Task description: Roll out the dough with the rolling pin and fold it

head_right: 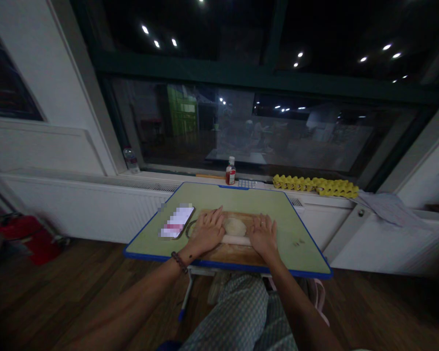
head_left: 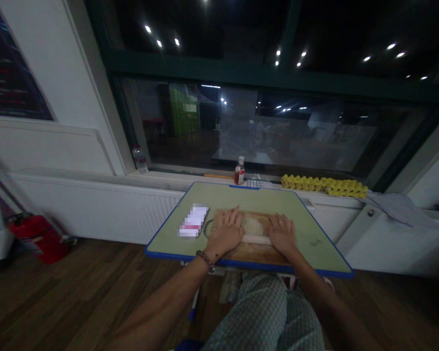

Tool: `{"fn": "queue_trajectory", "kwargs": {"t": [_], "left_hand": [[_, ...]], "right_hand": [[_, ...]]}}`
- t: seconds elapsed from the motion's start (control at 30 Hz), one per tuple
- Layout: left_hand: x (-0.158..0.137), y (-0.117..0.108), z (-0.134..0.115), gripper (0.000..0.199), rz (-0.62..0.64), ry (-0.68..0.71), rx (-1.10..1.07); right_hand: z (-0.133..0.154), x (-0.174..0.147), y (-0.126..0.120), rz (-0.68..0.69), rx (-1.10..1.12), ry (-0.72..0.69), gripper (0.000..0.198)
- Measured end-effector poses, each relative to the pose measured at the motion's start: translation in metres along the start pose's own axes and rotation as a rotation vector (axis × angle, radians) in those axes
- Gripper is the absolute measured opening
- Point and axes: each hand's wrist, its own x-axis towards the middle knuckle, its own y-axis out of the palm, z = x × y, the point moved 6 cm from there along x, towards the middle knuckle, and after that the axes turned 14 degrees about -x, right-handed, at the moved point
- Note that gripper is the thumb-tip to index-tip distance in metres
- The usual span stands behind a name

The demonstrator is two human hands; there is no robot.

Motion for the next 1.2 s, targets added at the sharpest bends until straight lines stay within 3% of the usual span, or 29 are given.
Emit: {"fn": "queue_trajectory", "kwargs": {"t": [0.2, 0.3, 0.43, 0.53, 0.6, 0.67, 0.73, 0.9, 1.07, 1.13, 1.2], "left_hand": [[0.04, 0.01, 0.024, 0.05, 0.014, -0.113, -0.026], [0.057, 0.012, 0.036, 0.051, -0.014, -0.188, -0.048], [0.07, 0.003, 0.037, 0.046, -0.097, -0.179, -0.037], [0.074, 0.002, 0.036, 0.039, -0.081, -0.152, 0.002], [0.077, 0.005, 0.04, 0.037, -0.067, -0.161, 0.028], [0.08, 0.008, 0.047, 0.036, -0.088, -0.168, 0.046], [0.084, 0.009, 0.051, 0.034, -0.145, -0.151, 0.057], [0.09, -0.011, 0.04, 0.02, -0.35, -0.027, 0.032], [0.064, -0.046, 0.011, 0.018, -0.585, 0.117, -0.062], [0.053, -0.049, 0.003, 0.02, -0.6, 0.151, -0.089], [0.048, -0.043, -0.004, 0.02, -0.52, 0.201, -0.106]], "right_hand": [[-0.002, 0.035, 0.004, -0.001, 0.068, 0.118, 0.056], [-0.001, 0.057, -0.005, -0.141, 0.094, 0.144, 0.052], [0.001, 0.076, -0.028, -0.337, 0.201, 0.053, 0.045], [0.009, 0.073, -0.046, -0.428, 0.282, -0.127, 0.042], [0.025, 0.062, -0.052, -0.422, 0.288, -0.342, 0.041], [0.044, 0.047, -0.048, -0.378, 0.262, -0.6, 0.035], [0.057, 0.036, -0.039, -0.335, 0.269, -0.756, 0.034], [0.055, 0.041, -0.024, -0.345, 0.342, -0.631, 0.046], [0.044, 0.045, -0.027, -0.369, 0.369, -0.53, 0.033], [0.033, 0.049, -0.027, -0.377, 0.332, -0.398, 0.032], [0.018, 0.052, -0.023, -0.361, 0.292, -0.22, 0.034]]}}
